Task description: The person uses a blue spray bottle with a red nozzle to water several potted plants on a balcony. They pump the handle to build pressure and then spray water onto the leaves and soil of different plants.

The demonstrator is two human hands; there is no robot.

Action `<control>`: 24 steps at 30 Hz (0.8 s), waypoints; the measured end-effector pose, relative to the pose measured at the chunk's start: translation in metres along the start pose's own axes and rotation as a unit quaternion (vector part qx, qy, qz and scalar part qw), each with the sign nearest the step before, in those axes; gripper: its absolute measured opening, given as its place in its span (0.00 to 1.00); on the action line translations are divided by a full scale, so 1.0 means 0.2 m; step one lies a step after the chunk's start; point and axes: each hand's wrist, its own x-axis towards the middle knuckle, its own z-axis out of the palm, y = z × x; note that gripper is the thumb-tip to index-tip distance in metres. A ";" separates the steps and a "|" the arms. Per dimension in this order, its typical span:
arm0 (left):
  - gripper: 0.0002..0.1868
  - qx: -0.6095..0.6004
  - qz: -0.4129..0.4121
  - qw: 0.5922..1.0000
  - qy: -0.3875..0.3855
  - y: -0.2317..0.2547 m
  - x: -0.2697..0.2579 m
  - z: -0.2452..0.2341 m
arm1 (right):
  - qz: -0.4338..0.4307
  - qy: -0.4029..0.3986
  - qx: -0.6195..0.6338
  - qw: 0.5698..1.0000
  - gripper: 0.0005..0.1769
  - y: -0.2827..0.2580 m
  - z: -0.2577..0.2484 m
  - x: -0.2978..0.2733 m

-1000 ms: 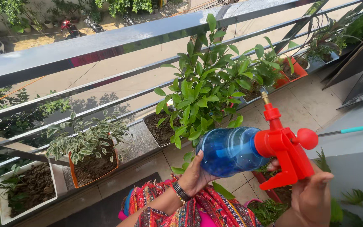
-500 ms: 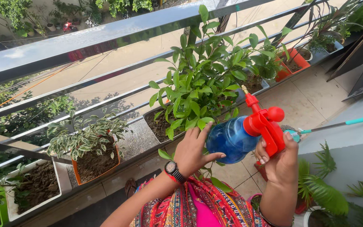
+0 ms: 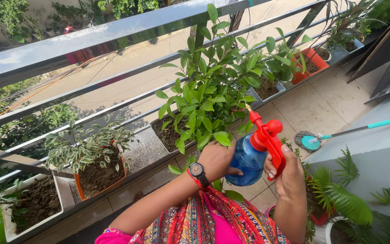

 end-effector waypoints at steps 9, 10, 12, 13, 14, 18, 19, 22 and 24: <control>0.47 0.024 -0.018 0.998 -0.051 -0.05 0.02 -0.02 | -0.006 -0.017 -0.003 1.000 0.31 0.01 0.03 0.01; 0.47 0.027 -0.020 0.998 -0.055 -0.06 0.02 -0.02 | 0.002 -0.013 -0.004 1.000 0.30 0.01 0.04 0.02; 0.48 0.033 -0.025 0.997 -0.063 -0.07 0.03 -0.04 | -0.003 -0.020 -0.020 1.000 0.28 0.02 0.05 0.05; 0.47 0.032 -0.034 0.996 -0.081 -0.08 0.02 -0.04 | -0.005 -0.023 -0.028 0.999 0.26 0.02 0.05 0.06; 0.46 0.032 -0.042 0.994 -0.099 -0.08 0.02 -0.04 | -0.002 -0.024 -0.033 0.999 0.26 0.03 0.05 0.06; 0.47 0.035 -0.042 0.996 -0.077 -0.08 -0.01 -0.04 | -0.003 -0.028 -0.044 0.999 0.25 0.03 0.08 0.09; 0.49 0.034 -0.044 0.996 -0.068 -0.08 -0.02 -0.04 | -0.005 -0.028 -0.043 0.999 0.25 0.03 0.08 0.09; 0.52 0.032 -0.047 0.997 -0.055 -0.08 -0.04 -0.03 | -0.015 -0.036 -0.020 0.999 0.28 0.02 0.08 0.08; 0.52 0.035 -0.049 0.996 -0.064 -0.07 -0.04 -0.03 | -0.016 -0.031 -0.017 0.999 0.30 0.02 0.08 0.08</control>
